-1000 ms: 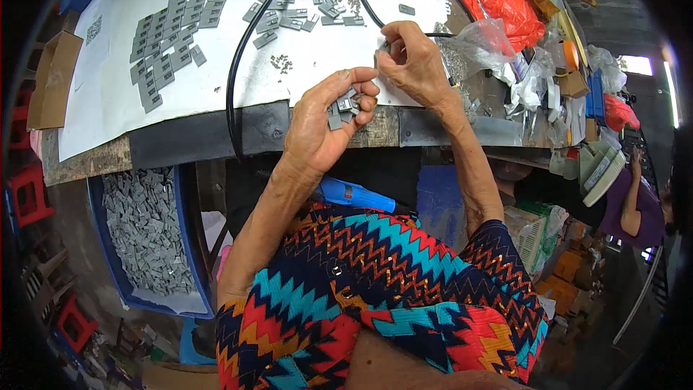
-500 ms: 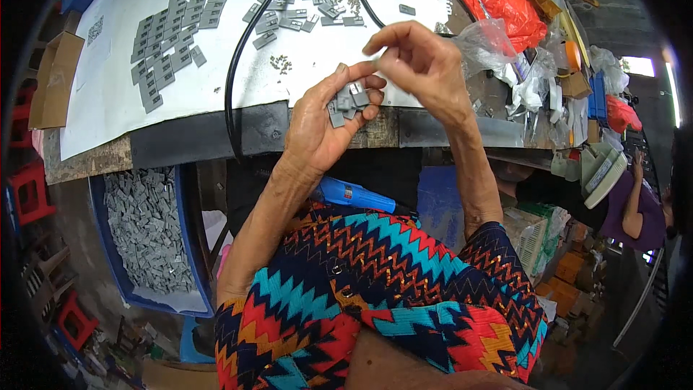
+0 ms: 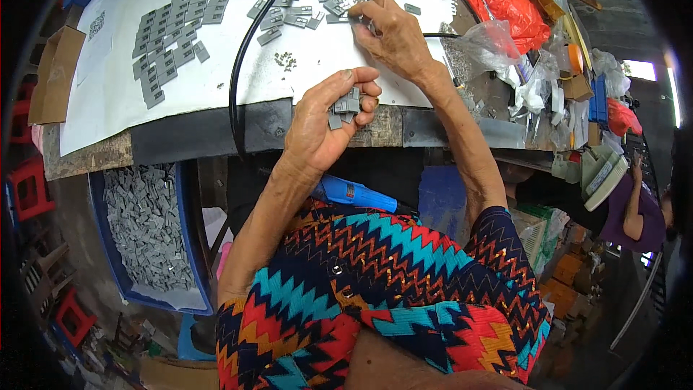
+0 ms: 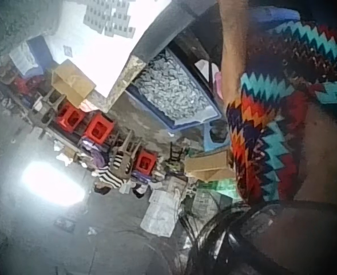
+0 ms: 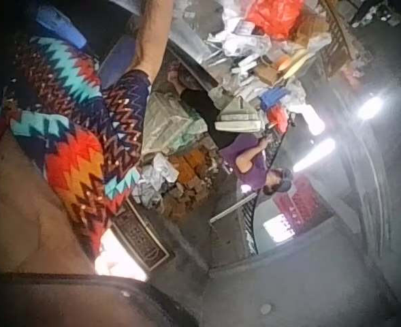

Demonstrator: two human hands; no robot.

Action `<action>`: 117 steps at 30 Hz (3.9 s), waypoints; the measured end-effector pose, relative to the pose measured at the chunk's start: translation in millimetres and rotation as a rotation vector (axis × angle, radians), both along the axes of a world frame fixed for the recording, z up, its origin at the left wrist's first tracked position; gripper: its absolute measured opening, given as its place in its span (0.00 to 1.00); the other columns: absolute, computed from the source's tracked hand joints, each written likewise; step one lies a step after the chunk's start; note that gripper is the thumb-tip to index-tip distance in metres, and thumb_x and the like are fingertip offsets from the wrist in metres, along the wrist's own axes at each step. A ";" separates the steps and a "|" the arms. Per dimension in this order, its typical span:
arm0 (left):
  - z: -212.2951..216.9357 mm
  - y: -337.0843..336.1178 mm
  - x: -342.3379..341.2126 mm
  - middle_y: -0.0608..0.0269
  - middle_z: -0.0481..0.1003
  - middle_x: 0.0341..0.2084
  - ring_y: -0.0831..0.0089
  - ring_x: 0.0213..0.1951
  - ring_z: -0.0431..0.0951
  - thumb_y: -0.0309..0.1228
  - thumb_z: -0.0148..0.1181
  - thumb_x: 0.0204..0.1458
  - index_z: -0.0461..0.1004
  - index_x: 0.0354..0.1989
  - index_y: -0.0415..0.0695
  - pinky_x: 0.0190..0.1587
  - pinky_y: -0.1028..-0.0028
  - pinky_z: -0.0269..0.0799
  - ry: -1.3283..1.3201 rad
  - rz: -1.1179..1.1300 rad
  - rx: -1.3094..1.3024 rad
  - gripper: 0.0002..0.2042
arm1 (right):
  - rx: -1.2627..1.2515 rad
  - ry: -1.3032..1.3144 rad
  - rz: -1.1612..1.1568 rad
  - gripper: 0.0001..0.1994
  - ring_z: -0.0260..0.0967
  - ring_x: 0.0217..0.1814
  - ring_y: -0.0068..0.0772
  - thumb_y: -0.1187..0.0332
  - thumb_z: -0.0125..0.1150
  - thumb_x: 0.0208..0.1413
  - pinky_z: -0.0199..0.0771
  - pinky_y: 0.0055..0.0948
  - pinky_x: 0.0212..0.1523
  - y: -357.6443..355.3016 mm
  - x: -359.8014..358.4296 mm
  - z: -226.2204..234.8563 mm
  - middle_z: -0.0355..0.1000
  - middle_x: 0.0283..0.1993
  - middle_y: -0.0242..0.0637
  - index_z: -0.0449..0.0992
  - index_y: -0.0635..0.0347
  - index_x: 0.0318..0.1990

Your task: Assembling small metal components using an electric screwdriver at a workbench.

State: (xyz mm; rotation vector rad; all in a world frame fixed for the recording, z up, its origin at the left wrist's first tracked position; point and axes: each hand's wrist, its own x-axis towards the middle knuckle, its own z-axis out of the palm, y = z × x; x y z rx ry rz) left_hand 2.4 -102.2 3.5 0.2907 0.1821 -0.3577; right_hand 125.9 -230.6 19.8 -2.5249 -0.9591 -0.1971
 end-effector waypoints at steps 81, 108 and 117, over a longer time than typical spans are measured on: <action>-1.6 10.9 -2.1 0.51 0.69 0.31 0.70 0.31 0.67 0.30 0.43 0.58 0.64 0.46 0.27 0.29 0.76 0.63 0.039 0.039 -0.117 0.16 | 0.011 -0.091 0.069 0.09 0.72 0.32 0.41 0.67 0.58 0.47 0.73 0.34 0.32 24.1 17.9 -4.2 0.68 0.32 0.43 0.73 0.61 0.35; -2.4 9.9 -1.4 0.49 0.69 0.34 0.68 0.34 0.68 0.34 0.41 0.59 0.63 0.48 0.28 0.33 0.74 0.67 0.037 0.084 -0.160 0.18 | 0.324 0.382 0.091 0.11 0.69 0.31 0.27 0.69 0.56 0.49 0.70 0.26 0.30 -1.3 -14.3 29.4 0.70 0.29 0.38 0.72 0.67 0.38; -1.4 10.9 -2.1 0.49 0.68 0.33 0.69 0.32 0.66 0.30 0.41 0.58 0.62 0.47 0.26 0.30 0.77 0.64 0.030 0.059 -0.126 0.17 | -0.110 -0.031 0.182 0.16 0.69 0.35 0.35 0.70 0.55 0.46 0.72 0.32 0.37 4.7 7.6 4.4 0.66 0.41 0.40 0.70 0.61 0.44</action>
